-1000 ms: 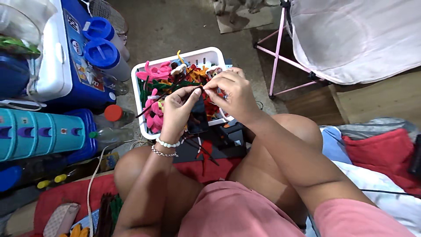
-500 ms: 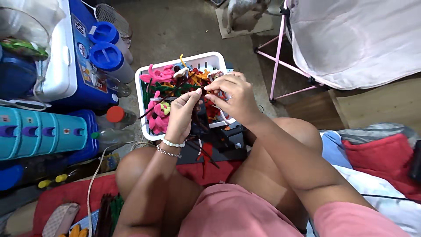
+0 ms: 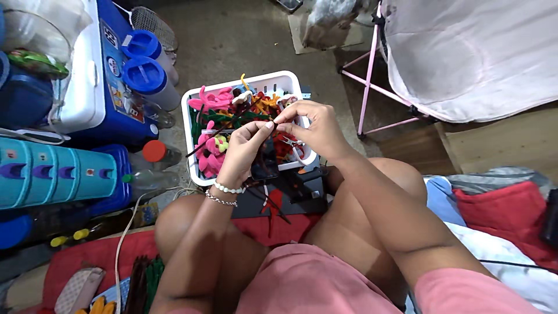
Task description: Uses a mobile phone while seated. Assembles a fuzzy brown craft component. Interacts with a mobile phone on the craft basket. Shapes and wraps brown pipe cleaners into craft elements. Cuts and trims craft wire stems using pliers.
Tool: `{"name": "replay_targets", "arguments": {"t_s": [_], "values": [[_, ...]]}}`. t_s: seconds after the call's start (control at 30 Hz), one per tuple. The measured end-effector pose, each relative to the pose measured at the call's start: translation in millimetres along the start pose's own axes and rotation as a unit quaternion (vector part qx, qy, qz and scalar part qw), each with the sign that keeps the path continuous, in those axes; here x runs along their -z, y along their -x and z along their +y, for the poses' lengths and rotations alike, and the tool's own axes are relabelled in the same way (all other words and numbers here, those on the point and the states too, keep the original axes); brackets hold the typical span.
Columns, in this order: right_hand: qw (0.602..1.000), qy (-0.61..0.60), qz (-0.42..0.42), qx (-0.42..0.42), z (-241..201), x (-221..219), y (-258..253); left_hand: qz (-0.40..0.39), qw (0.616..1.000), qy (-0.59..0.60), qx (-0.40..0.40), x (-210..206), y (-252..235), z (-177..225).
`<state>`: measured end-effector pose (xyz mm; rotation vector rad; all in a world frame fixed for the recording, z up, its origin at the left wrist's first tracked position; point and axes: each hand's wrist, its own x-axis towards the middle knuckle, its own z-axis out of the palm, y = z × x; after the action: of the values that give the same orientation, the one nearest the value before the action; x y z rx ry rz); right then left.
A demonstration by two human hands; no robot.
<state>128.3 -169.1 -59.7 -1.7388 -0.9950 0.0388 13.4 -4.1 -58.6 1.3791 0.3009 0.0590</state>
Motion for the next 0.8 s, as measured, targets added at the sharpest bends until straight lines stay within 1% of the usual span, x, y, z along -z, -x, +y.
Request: {"name": "replay_targets", "arguments": {"t_s": [0.17,0.33,0.5,0.67,0.73,0.8], "values": [[1.000,0.006,-0.003,0.005,-1,2,-1,0.011,1.000,-0.017,-0.016,-2,0,0],[0.997,0.073,-0.012,0.032,0,1,-2,0.023,0.998,-0.054,-0.021,-2,3,2],[0.993,0.101,-0.042,0.052,1,3,-5,0.026,0.994,-0.091,-0.056,-1,4,0],[0.991,0.103,-0.062,0.059,1,2,-5,0.023,0.991,-0.116,-0.064,1,5,0],[0.992,0.084,-0.066,0.059,1,1,-5,0.020,0.986,-0.146,-0.074,4,5,2],[0.996,0.050,-0.051,0.052,3,-1,-8,0.039,0.978,-0.184,-0.093,9,6,8]]}}
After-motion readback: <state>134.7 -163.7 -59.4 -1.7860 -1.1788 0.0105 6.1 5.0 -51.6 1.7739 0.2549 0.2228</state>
